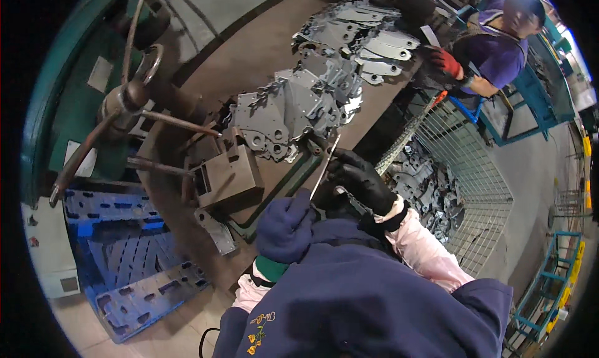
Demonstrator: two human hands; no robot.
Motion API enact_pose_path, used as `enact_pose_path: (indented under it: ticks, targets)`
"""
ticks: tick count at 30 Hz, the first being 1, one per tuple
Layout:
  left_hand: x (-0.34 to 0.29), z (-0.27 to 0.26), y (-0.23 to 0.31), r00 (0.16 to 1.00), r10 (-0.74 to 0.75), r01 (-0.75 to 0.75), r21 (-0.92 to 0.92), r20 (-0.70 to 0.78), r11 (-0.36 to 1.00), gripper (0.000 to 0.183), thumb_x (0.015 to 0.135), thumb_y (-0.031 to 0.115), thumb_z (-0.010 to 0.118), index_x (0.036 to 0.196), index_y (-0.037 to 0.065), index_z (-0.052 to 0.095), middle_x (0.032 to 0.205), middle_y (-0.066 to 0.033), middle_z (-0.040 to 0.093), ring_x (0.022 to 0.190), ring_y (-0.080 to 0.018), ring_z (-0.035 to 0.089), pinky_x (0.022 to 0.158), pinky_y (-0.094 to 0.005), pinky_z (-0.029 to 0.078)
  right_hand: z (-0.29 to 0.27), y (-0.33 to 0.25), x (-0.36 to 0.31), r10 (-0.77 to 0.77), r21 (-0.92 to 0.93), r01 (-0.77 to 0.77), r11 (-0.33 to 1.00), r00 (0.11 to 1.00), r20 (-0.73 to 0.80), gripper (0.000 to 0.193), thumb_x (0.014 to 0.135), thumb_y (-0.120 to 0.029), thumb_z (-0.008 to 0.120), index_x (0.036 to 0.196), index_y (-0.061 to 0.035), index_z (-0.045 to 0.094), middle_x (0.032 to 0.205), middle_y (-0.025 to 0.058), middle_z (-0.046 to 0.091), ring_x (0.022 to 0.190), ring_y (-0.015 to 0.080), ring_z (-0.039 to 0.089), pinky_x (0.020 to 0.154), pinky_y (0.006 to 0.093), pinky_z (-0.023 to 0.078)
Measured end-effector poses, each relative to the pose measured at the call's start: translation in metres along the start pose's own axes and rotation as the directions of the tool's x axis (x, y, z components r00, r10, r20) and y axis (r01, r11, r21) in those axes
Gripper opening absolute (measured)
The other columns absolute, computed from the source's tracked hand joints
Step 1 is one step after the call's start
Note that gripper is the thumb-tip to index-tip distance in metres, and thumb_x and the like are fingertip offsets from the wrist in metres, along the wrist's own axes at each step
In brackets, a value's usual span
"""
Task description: Using a drill press to create holes in small metal brackets.
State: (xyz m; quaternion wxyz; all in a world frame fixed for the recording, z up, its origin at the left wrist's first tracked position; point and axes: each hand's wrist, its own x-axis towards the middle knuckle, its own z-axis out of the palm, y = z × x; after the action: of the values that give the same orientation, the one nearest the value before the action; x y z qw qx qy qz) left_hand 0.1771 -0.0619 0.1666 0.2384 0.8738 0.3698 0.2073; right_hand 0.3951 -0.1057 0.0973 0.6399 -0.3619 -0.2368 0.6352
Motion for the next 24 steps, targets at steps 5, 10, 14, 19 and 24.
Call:
enact_pose_path:
  ticks: [5,10,14,19,24]
  targets:
    - [-0.011,0.010,-0.025,0.999,0.027,-0.030,-0.108,-0.029,0.994,0.032,0.074,0.015,0.071,0.105,0.011,0.068,0.097,-0.0148,0.065,0.085,-0.0346,0.063,0.070,-0.0434,0.051,0.003,0.005,0.007,0.106,-0.459,-0.131,0.879,0.991,-0.080,0.056,0.096,-0.025,0.058,0.141,0.0036,0.040,0.107,0.0081,0.063,0.093,0.0139,0.062,0.080,0.0283,0.050]
    - [-0.018,0.016,-0.048,0.953,0.292,-0.296,-0.048,-0.082,0.954,0.028,0.069,0.019,0.071,0.094,0.006,0.068,0.108,-0.0174,0.066,0.085,-0.0366,0.062,0.070,-0.0447,0.051,-0.005,0.013,0.011,0.177,-0.523,-0.196,0.830,0.980,-0.086,0.056,0.097,-0.025,0.057,0.140,0.0055,0.039,0.100,0.0103,0.066,0.084,0.0154,0.064,0.074,0.0279,0.051]
    - [-0.030,0.025,-0.053,0.981,0.158,-0.180,-0.216,-0.115,0.960,0.024,0.074,0.018,0.069,0.094,0.005,0.068,0.112,-0.0207,0.065,0.086,-0.0349,0.062,0.070,-0.0423,0.051,0.002,0.012,0.009,0.162,-0.441,-0.190,0.877,0.982,-0.101,0.051,0.097,-0.025,0.056,0.134,0.0075,0.045,0.097,0.0118,0.067,0.080,0.0147,0.064,0.070,0.0272,0.051]
    - [-0.042,0.033,-0.058,0.994,-0.090,0.047,-0.505,-0.063,0.862,0.029,0.075,0.019,0.067,0.100,0.004,0.067,0.113,-0.0218,0.065,0.092,-0.0372,0.063,0.078,-0.0416,0.052,0.015,0.003,0.009,0.079,-0.484,-0.139,0.864,0.987,-0.143,0.043,0.099,-0.029,0.052,0.123,0.0064,0.057,0.091,0.0096,0.066,0.073,0.0115,0.062,0.064,0.0266,0.049]
    - [-0.041,0.025,-0.051,0.840,-0.467,0.472,-0.797,0.276,0.378,0.037,0.087,0.019,0.060,0.119,-0.001,0.063,0.115,-0.0198,0.065,0.103,-0.0296,0.064,0.090,-0.0394,0.052,-0.003,-0.006,0.014,-0.351,-0.829,0.170,0.533,0.936,-0.033,0.037,0.099,-0.027,0.047,0.121,-0.0011,0.062,0.085,0.0045,0.062,0.072,0.0108,0.059,0.064,0.0257,0.047]
